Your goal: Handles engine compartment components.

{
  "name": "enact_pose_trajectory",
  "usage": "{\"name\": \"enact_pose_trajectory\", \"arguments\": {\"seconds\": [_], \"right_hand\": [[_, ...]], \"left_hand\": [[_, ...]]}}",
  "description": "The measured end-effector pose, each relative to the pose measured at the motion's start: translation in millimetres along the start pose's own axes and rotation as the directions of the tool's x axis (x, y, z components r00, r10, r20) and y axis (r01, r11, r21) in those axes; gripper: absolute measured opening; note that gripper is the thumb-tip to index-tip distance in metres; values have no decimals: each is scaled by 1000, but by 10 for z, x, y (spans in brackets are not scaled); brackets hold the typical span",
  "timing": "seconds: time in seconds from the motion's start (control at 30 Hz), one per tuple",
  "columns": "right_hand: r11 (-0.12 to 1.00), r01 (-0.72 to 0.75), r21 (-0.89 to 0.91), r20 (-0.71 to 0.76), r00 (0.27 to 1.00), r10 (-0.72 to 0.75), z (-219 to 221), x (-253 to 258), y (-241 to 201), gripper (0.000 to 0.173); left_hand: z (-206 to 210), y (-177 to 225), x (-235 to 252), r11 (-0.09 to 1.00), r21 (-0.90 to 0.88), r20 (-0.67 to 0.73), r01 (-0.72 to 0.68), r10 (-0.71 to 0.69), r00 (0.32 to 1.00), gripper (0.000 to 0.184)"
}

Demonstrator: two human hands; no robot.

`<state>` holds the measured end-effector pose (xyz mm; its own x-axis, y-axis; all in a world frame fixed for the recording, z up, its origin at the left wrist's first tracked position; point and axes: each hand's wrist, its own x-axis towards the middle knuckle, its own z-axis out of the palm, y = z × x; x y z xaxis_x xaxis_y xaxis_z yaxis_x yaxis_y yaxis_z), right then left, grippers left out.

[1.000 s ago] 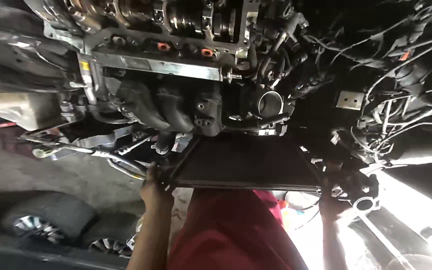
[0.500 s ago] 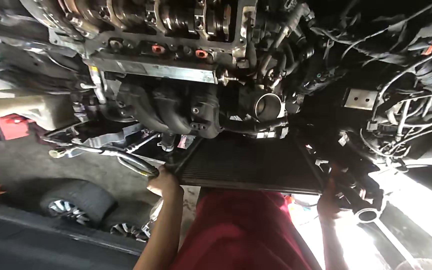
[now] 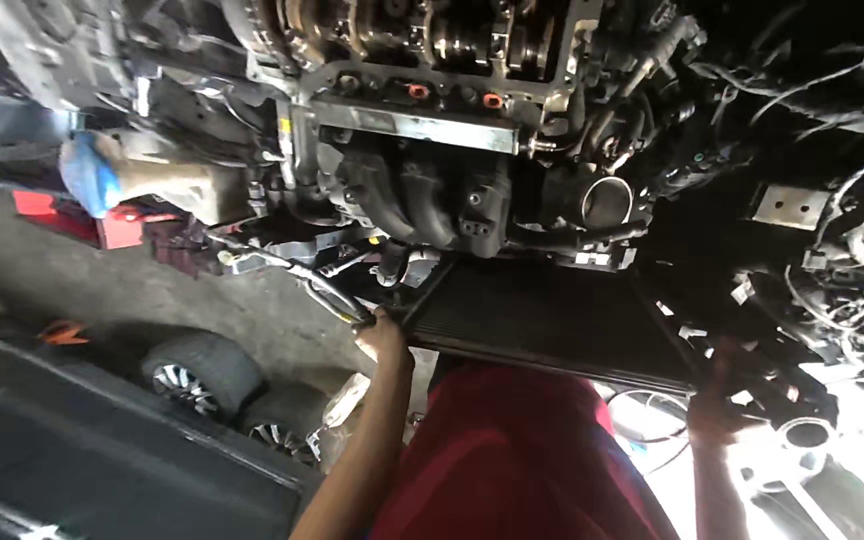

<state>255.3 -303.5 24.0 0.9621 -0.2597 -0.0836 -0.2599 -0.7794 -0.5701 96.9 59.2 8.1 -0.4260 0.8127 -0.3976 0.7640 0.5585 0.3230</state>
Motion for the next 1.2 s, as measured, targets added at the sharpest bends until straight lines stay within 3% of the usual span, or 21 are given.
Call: {"name": "enact_pose_trajectory", "arguments": {"seconds": [0.13, 0.2, 0.23, 0.27, 0.33, 0.37, 0.4, 0.47, 0.53, 0.63, 0.73, 0.93, 1.2], "right_hand": [[996, 84, 23, -51, 995, -82, -88, -52, 121, 75], [988, 151, -25, -127, 980, -153, -255, -176, 87, 90], [972, 225, -65, -156, 960, -233, -340, -261, 12, 90], [955, 281, -99, -154, 944, -293, -407, -368, -54, 89], [937, 324, -132, -111, 934, -339, -420, -628, -163, 98], [925, 341, -165, -91, 929, -359, -385, -762, -205, 102], [914, 354, -199, -70, 925, -373, -329, -885, -251, 105], [900, 376, -223, -18, 921, -389, -178, -1059, -401, 101], [876, 441, -195, 118, 897, -426, 15, -1167, -582, 87], [799, 586, -138, 333, 787, -519, 423, -1271, -761, 60], [759, 630, -163, 411, 743, -529, 813, -1314, -785, 57], [699, 606, -379, 267, 795, -544, 1072, -1415, -822, 55], [697, 608, -379, 156, 785, -600, 1162, -1442, -704, 59]], "left_hand": [[-365, -161, 32, 991, -104, 250, -87, 111, 962, 55], [-684, -330, -41, 918, -36, 301, -396, 388, 871, 78], [-808, -454, -33, 785, -2, 313, -620, 589, 745, 90], [-878, -577, 4, 586, -11, 299, -810, 775, 557, 94], [-847, -681, 92, 185, -117, 268, -976, 952, 148, 77], [-792, -667, 97, 49, -144, 304, -988, 953, 3, 64], [-733, -633, 84, -46, -149, 371, -988, 923, -99, 51], [-572, -473, 47, -195, -126, 501, -973, 834, -232, 36], [-387, -345, 56, -280, -85, 558, -956, 782, -279, 38], [-231, -315, 86, -307, -102, 643, -946, 706, -298, 44], [-149, -328, 119, -376, -143, 611, -915, 694, -381, 30], [-23, -438, 266, -513, -105, 411, -852, 758, -507, 27], [15, -468, 271, -507, -109, 361, -855, 781, -510, 26]]}}
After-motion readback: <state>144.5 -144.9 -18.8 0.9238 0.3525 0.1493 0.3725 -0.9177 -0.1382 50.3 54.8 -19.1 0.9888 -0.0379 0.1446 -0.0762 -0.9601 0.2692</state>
